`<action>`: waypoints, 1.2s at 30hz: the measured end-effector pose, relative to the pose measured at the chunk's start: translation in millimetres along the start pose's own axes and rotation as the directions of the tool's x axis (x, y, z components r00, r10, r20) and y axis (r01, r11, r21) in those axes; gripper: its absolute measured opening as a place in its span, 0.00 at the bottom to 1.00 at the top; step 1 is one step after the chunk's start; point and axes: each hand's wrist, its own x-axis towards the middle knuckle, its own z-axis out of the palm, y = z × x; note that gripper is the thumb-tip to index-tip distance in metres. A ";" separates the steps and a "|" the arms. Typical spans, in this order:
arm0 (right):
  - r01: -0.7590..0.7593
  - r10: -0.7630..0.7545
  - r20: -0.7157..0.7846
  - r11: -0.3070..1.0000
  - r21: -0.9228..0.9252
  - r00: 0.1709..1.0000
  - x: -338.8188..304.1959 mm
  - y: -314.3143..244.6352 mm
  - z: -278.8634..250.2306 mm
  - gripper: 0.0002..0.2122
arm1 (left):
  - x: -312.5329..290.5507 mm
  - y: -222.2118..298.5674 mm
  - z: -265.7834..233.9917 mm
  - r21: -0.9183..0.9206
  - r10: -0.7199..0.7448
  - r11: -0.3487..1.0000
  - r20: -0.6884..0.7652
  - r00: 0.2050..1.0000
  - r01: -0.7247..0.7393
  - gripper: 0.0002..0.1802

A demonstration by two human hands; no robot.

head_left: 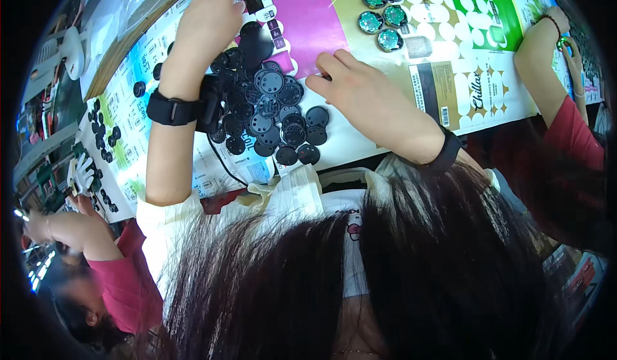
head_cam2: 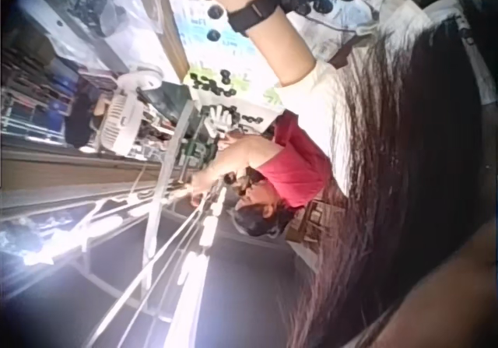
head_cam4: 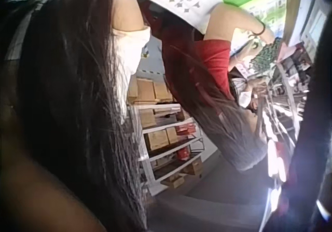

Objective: The recorder is assembling small black circular electronic components by joining a green circuit board part with a black plastic housing.

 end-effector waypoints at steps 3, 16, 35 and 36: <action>-0.038 0.037 -0.012 0.999 -0.036 0.999 -0.6 2.1 -4.8 0.11 | 26.4 44.1 -9.2 -0.179 0.018 0.984 0.061 0.998 -0.007 0.18; -0.150 0.453 -0.398 0.788 0.597 0.797 -20.5 20.9 -45.4 0.10 | 53.6 98.2 -7.1 -0.586 -0.037 0.805 0.104 0.994 0.092 0.14; -0.084 0.244 -0.568 0.953 0.292 0.786 -12.1 -8.6 -72.0 0.17 | -47.3 145.3 -51.8 -0.984 -0.153 -0.088 0.170 0.974 0.158 0.18; -0.073 0.208 -0.580 0.966 0.247 0.787 -10.4 -9.4 -71.3 0.17 | -48.3 141.5 -53.6 -0.985 -0.157 -0.078 0.162 0.974 0.152 0.19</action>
